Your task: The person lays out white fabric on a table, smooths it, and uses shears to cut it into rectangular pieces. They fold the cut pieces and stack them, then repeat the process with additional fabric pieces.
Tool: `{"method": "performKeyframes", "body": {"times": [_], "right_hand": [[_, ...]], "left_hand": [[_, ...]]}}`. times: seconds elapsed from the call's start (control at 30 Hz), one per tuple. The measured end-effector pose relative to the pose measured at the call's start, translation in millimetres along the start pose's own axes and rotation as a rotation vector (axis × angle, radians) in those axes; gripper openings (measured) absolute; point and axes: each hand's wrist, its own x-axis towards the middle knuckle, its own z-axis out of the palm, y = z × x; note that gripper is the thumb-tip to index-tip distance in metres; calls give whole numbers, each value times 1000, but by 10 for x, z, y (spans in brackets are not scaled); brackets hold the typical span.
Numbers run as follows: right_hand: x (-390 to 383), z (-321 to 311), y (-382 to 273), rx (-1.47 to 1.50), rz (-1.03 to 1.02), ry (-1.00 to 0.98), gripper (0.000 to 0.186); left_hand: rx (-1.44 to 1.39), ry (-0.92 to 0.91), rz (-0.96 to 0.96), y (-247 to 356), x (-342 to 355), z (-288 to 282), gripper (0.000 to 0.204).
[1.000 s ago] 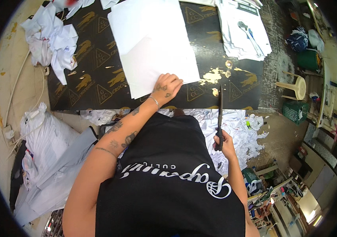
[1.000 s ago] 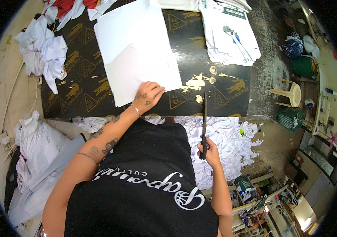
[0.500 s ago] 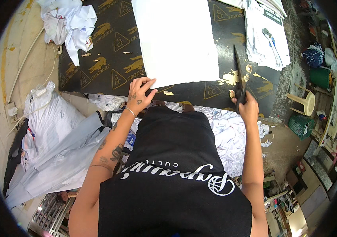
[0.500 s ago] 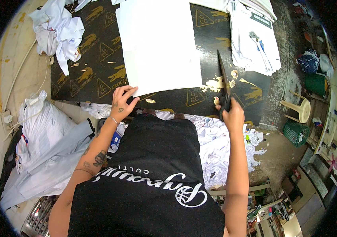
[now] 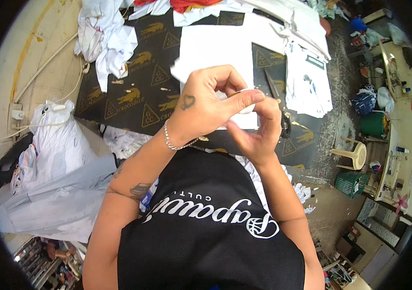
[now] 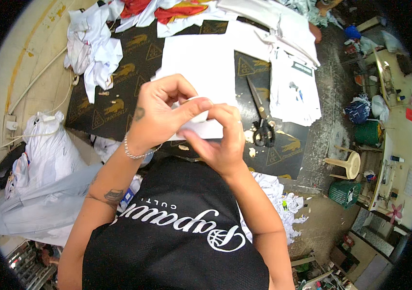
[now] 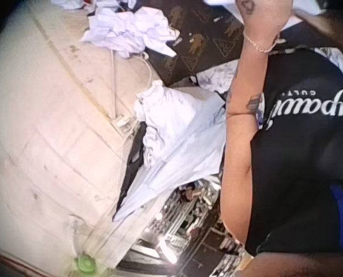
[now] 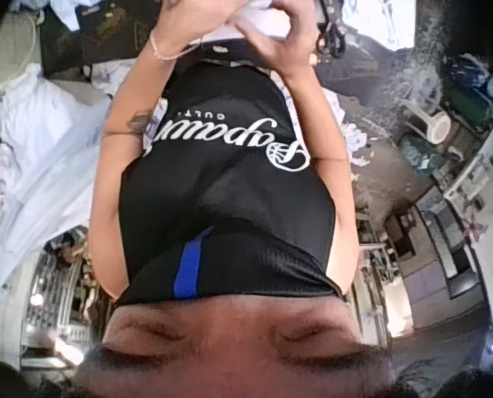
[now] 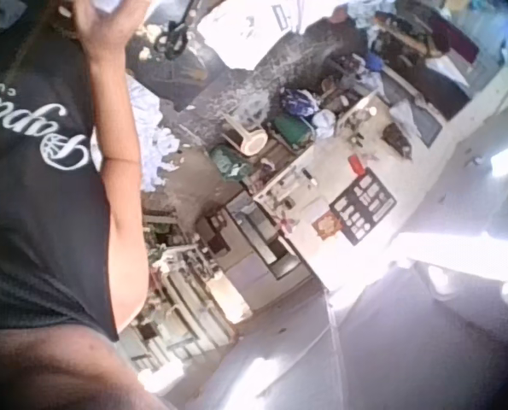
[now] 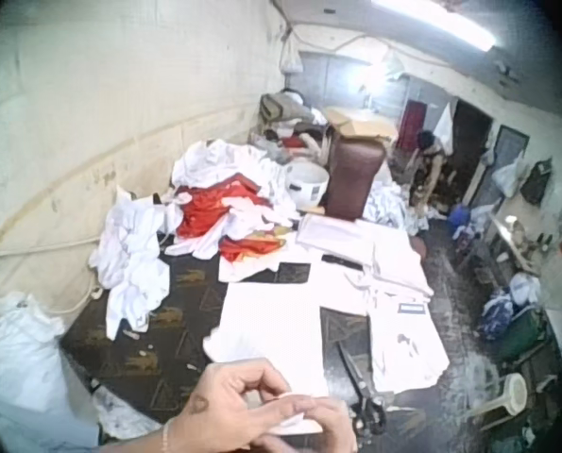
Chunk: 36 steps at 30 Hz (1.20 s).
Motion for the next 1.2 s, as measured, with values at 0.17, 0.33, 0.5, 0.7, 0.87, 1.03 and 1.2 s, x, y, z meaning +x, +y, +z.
{"method": "performKeyframes", "body": {"times": [0.17,0.33,0.5,0.7,0.87,1.03,1.2], "right_hand": [[637,-185,-410,164,-71,-161,20],[710,-404,-686,840,708,-30,22],[672,-430,-747,744,468,-179,38],[647,-497,-769,523,523,-36,46],[705,-542,-784,578,515,-65,46],[766,-472,-559,503,-18,-285,52],[411,-126,99,192,549,-530,26]], "left_hand": [[-41,60,97,627,236,-155,34],[-153,-249,-38,838,243,-225,33],[-159,-225,-49,846,216,-153,29],[-156,-260,-66,922,198,-211,31],[267,-445,37,1052,245,-237,30],[382,-300,231,1079,154,-406,23],[84,19,353,267,143,-598,45]]}}
